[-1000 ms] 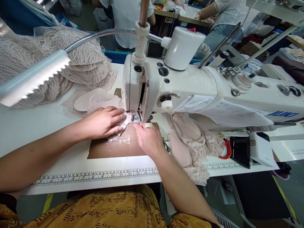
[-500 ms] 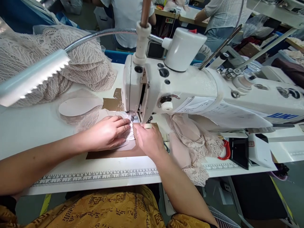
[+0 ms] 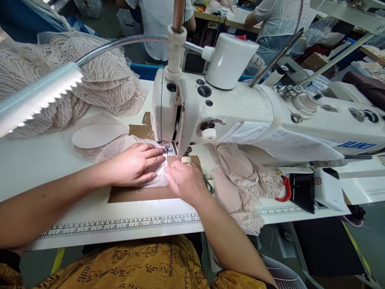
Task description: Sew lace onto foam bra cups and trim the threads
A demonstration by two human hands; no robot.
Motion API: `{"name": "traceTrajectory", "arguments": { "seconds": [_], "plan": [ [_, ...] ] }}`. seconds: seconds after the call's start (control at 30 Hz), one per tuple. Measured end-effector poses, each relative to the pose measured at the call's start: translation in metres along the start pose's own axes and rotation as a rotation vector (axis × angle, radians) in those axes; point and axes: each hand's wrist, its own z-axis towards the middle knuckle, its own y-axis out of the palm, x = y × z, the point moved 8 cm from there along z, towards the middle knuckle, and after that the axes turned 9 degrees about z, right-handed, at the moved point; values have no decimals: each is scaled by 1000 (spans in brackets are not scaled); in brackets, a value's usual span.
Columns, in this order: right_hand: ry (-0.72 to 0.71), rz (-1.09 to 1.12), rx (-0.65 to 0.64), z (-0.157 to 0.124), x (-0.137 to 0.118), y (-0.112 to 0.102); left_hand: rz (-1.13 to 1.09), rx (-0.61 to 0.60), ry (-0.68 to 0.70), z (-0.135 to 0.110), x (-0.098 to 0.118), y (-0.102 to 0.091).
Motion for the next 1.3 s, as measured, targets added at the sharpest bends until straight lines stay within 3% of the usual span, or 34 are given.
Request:
{"name": "traceTrajectory", "arguments": {
  "seconds": [0.2, 0.47, 0.8, 1.07, 1.3],
  "plan": [
    [-44, -18, 1, -2, -4, -1, 55, 17, 17, -1, -5, -2],
    [-54, -24, 3, -4, -6, -1, 33, 37, 36, -1, 5, -5],
    [-35, -79, 3, -2, -3, 3, 72, 52, 47, 2, -9, 0],
    [-2, -112, -18, -2, -2, 4, 81, 75, 68, 0, 4, -2],
    [-6, -118, -1, -2, -1, 4, 66, 92, 50, 0, -1, 0]
  ]
}}
